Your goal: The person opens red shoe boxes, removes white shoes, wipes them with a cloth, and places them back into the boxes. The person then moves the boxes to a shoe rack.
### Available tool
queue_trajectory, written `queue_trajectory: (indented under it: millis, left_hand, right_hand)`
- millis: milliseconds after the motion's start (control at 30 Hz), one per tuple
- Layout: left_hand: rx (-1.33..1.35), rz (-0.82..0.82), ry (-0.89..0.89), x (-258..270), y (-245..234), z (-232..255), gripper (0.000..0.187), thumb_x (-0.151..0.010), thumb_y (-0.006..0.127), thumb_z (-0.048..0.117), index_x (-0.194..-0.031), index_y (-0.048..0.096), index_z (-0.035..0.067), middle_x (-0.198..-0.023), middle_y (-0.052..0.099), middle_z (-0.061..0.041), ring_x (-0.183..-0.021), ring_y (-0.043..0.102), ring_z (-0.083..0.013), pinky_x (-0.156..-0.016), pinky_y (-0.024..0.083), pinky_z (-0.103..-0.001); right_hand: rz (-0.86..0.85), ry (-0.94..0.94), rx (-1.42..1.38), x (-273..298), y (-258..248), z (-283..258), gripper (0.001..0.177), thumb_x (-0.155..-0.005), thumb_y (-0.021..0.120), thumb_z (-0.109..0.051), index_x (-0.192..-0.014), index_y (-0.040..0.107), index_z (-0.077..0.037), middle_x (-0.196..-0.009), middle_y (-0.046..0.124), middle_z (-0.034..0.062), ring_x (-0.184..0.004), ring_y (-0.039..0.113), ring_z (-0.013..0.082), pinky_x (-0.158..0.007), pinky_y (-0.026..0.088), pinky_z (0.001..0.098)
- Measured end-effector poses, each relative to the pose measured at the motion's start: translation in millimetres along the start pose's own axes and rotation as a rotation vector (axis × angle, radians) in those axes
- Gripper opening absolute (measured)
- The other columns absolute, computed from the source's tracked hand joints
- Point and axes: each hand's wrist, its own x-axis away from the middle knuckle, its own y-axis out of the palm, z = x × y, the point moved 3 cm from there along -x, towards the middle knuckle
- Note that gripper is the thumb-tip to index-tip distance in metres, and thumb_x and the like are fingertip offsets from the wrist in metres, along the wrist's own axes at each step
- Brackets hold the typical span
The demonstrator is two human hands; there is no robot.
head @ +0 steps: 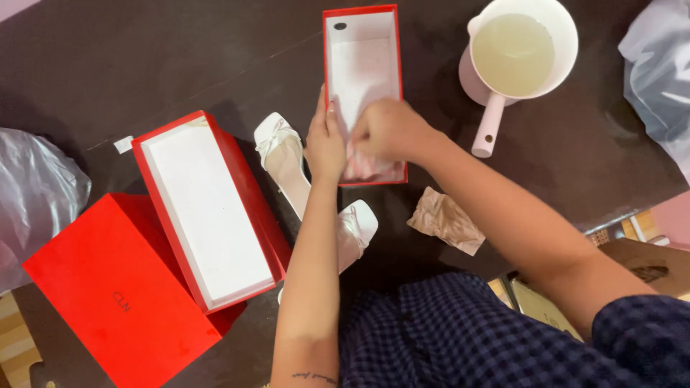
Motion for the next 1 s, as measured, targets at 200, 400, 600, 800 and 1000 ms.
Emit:
queue_trajectory:
  millis: [200, 400, 600, 800, 1000]
  left_hand:
    - [-0.049, -0.042, -0.105, -0.5, 5.6, -14.1, 0.048, -0.106, 0.039, 0.043, -0.153, 0.044, 0.038, -0.134, 0.068, -0.010, -0.125, 0.065, -0.0281, -0.103, 0.048, -0.039]
    - [-0.007, -0.060, 0.044, -8.4, 13.5, -22.7, 0.054, -0.106, 0.043, 0.036, -0.159, 0.035, 0.039, -0.132, 0.065, -0.009, -0.119, 0.066, -0.0282, -0.101, 0.048, -0.050]
    - [-0.152, -0.082, -0.152, 1.6, 1.0, -3.5, 0.052, -0.104, 0.044, 0.031, -0.154, 0.037, 0.043, -0.119, 0.073, -0.002, -0.107, 0.069, -0.0213, -0.106, 0.030, -0.066]
    - [-0.183, -0.020, -0.171, 2.9, -4.4, 0.7, 0.051, -0.103, 0.047, 0.029, -0.152, 0.043, 0.043, -0.105, 0.078, -0.001, -0.100, 0.068, -0.0232, -0.103, 0.033, -0.061]
    - [-0.266, 0.014, -0.155, -1.3, 2.0, -11.1, 0.046, -0.102, 0.052, 0.031, -0.146, 0.051, 0.042, -0.123, 0.074, 0.002, -0.110, 0.062, -0.0238, -0.105, 0.027, -0.061]
  right_hand:
    - [-0.351, 0.125, -0.042, -32.4, 101.8, 36.1, 0.057, -0.095, 0.049, -0.025, -0.147, 0.049, 0.000, -0.141, 0.059, 0.0269, -0.133, 0.056, 0.0392, -0.115, 0.040, 0.0455]
    - [-0.254, 0.075, 0.248, -80.3, 112.5, 79.3, 0.075, -0.103, 0.041, -0.041, -0.157, 0.015, 0.004, -0.167, -0.005, 0.0312, -0.153, -0.005, 0.0509, -0.121, 0.005, 0.0580]
    - [0.084, 0.152, 0.561, -158.4, 81.0, 138.7, 0.071, -0.100, 0.049, -0.021, -0.163, 0.018, -0.009, -0.170, 0.019, 0.0157, -0.155, 0.012, 0.0478, -0.123, 0.014, 0.0603]
    - [0.234, 0.237, 0.791, -167.3, 94.0, 201.2, 0.059, -0.103, 0.055, -0.013, -0.156, 0.034, 0.003, -0.161, 0.035, 0.0270, -0.151, 0.034, 0.0465, -0.126, 0.025, 0.0563]
    - [0.076, 0.243, 0.947, -79.6, 137.1, 129.9, 0.076, -0.082, 0.065, -0.015, -0.146, 0.051, 0.024, -0.148, 0.036, 0.0450, -0.128, 0.045, 0.0570, -0.100, 0.033, 0.0740]
